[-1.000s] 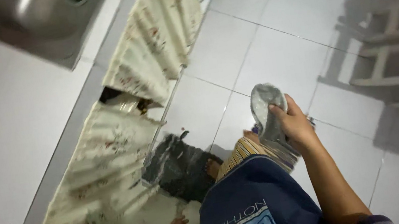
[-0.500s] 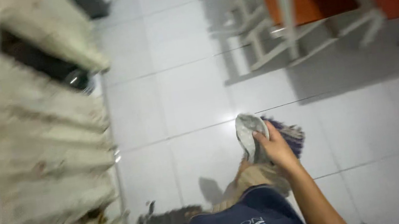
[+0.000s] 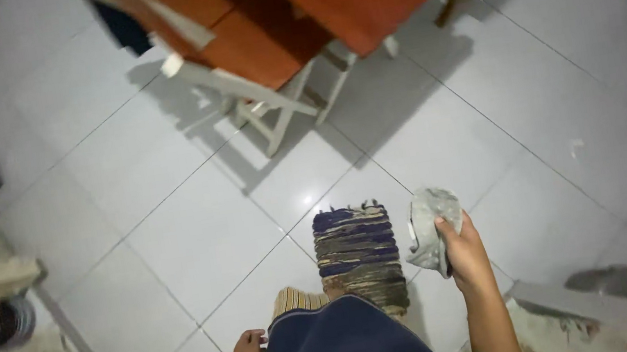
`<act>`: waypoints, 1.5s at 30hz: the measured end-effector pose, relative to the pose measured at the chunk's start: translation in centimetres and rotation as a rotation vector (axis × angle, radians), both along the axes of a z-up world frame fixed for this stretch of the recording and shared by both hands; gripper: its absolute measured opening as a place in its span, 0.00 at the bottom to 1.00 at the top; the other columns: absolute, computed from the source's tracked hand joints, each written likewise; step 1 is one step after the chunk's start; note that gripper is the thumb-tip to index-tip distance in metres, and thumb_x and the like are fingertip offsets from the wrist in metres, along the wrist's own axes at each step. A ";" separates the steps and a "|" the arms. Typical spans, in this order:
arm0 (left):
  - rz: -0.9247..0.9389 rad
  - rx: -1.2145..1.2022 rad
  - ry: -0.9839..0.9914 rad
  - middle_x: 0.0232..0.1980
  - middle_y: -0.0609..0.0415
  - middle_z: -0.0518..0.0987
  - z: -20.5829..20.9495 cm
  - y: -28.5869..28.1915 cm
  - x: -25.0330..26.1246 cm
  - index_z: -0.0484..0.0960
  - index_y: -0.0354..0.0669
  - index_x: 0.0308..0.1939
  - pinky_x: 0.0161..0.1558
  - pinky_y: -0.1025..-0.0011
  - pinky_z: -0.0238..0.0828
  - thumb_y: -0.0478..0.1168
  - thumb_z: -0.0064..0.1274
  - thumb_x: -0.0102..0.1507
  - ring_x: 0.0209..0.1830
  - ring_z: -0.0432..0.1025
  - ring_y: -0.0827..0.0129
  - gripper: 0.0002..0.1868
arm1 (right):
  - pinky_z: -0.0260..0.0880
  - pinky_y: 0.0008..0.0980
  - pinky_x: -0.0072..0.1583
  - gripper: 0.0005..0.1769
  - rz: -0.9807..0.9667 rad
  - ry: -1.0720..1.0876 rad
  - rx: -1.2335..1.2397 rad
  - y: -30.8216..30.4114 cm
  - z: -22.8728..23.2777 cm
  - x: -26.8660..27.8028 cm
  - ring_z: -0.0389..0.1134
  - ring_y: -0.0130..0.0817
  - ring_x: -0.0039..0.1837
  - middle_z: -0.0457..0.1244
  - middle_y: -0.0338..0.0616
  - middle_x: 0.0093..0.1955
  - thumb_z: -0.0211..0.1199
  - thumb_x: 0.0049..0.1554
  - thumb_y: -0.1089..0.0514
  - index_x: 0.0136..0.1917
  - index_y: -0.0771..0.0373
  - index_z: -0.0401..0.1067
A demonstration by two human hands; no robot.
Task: Assembling a multi-tier shoe rack by connecting plastic tubes and fabric shelves
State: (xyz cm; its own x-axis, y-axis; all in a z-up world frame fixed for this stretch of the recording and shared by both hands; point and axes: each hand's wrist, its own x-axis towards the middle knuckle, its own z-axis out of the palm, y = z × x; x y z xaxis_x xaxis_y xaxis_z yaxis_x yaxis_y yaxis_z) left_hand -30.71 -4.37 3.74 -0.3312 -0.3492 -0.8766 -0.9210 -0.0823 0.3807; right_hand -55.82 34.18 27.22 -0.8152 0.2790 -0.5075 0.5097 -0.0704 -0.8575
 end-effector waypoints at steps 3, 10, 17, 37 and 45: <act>-0.125 0.066 0.119 0.42 0.43 0.85 -2.7 -0.4 -2.9 0.84 0.37 0.49 0.44 0.66 0.79 0.47 0.40 0.70 0.40 0.80 0.58 0.20 | 0.66 0.35 0.64 0.27 -0.141 -0.069 0.017 2.5 -0.6 -0.2 0.66 0.38 0.63 0.65 0.48 0.65 0.56 0.61 0.58 0.73 0.60 0.63; -0.759 -0.090 -0.016 0.53 0.53 0.86 -4.8 -3.8 -11.2 0.91 0.56 0.49 0.56 0.72 0.72 0.52 0.34 0.64 0.55 0.80 0.67 0.27 | 0.67 0.41 0.62 0.28 -0.339 -0.146 0.051 4.8 0.5 -4.2 0.66 0.42 0.63 0.65 0.51 0.64 0.55 0.62 0.56 0.75 0.59 0.61; -1.036 -0.172 -0.065 0.60 0.55 0.80 -4.6 -12.0 -27.2 0.79 0.66 0.62 0.58 0.72 0.72 0.56 0.44 0.60 0.54 0.80 0.67 0.26 | 0.67 0.47 0.57 0.35 -0.431 -0.061 -0.024 1.3 2.3 -16.7 0.65 0.46 0.62 0.62 0.50 0.65 0.54 0.60 0.51 0.78 0.59 0.57; -1.646 0.472 0.227 0.54 0.56 0.84 1.1 17.7 -64.1 0.85 0.51 0.50 0.55 0.71 0.69 0.50 0.48 0.66 0.52 0.77 0.66 0.16 | 0.59 0.51 0.49 0.34 -0.977 -0.436 0.132 11.3 7.4 -21.7 0.58 0.55 0.64 0.57 0.55 0.66 0.51 0.60 0.49 0.78 0.58 0.56; -1.864 0.363 0.375 0.42 0.50 0.82 0.2 39.8 -71.7 0.78 0.46 0.38 0.41 0.60 0.64 0.60 0.44 0.68 0.41 0.73 0.67 0.22 | 0.48 0.40 0.37 0.31 -0.932 -0.524 0.183 29.0 10.8 -31.9 0.52 0.41 0.35 0.59 0.55 0.47 0.47 0.66 0.47 0.80 0.54 0.55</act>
State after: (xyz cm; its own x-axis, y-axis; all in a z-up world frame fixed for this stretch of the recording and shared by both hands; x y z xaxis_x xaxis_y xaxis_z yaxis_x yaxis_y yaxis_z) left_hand -102.42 35.46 3.98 -0.1725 0.7640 -0.6218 0.1826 0.6451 0.7420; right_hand -87.75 63.22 38.02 0.0623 0.7830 -0.6189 0.6277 -0.5128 -0.5857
